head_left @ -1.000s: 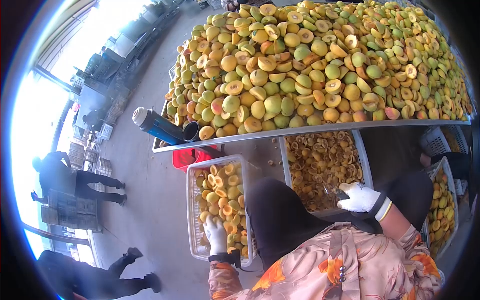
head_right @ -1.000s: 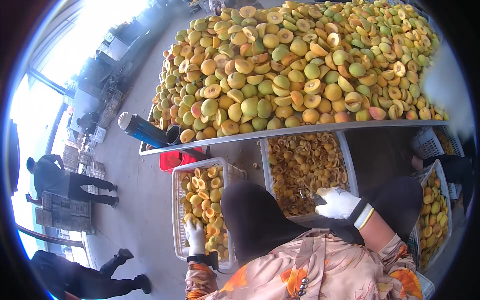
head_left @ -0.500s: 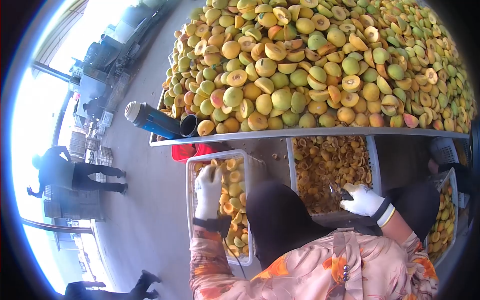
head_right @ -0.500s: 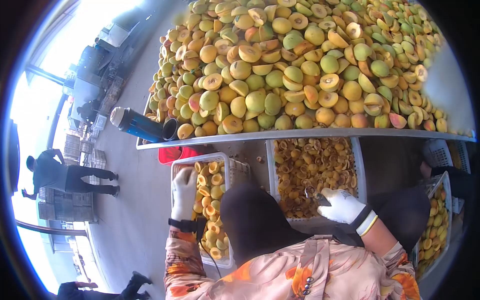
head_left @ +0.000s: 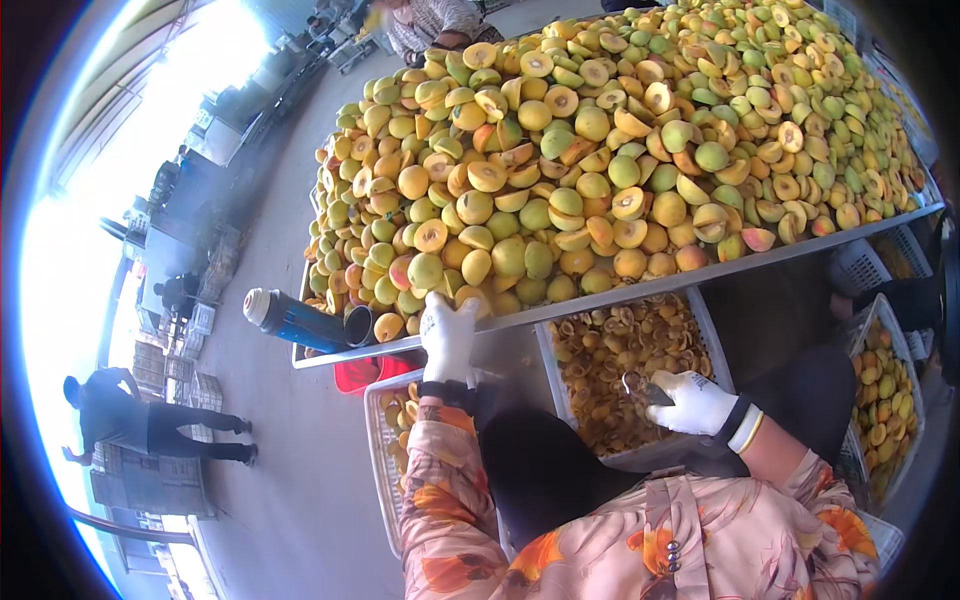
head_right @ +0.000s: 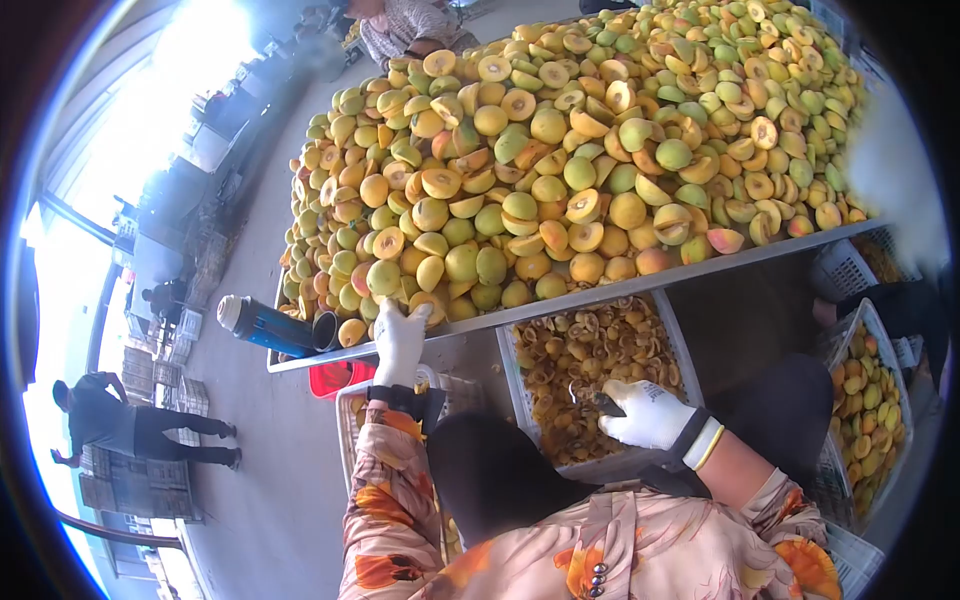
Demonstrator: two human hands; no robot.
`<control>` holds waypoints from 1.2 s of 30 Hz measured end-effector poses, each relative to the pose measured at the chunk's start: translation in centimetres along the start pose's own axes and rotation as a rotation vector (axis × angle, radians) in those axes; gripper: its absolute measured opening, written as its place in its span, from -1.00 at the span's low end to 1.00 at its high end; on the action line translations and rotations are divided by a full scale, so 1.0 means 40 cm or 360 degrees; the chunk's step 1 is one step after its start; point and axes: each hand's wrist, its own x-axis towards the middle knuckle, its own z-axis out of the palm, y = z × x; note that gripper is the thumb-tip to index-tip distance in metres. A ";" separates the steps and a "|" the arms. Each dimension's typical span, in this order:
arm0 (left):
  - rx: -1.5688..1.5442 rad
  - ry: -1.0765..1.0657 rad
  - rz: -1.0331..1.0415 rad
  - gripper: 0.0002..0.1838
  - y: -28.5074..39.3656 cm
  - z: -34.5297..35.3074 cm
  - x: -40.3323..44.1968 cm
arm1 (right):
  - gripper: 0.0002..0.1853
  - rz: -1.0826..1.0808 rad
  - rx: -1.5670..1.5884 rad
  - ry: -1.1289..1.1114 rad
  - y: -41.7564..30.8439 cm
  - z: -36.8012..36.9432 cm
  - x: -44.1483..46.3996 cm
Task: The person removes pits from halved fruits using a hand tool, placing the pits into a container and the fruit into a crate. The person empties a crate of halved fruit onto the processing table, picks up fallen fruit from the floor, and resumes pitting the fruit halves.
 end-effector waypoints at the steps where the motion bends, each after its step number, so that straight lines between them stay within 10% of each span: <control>1: -0.0146 0.0060 -0.0018 -0.45 -0.006 -0.005 -0.009 | -0.56 -0.0021 0.0005 0.0031 -0.011 -0.005 -0.004; 11: -0.2763 -0.0600 -0.0430 -0.57 0.201 -0.084 -0.312 | -0.68 -0.0539 0.0316 0.0513 -0.218 -0.033 -0.047; 19: -0.2381 -0.0422 0.0216 -0.48 0.344 -0.122 -0.519 | -0.61 -0.0769 0.0285 0.0709 -0.277 0.020 -0.121; 36: -0.2282 -0.0106 0.0183 -0.58 0.447 -0.147 -0.581 | -0.52 -0.0911 0.0505 0.0580 -0.278 0.007 -0.162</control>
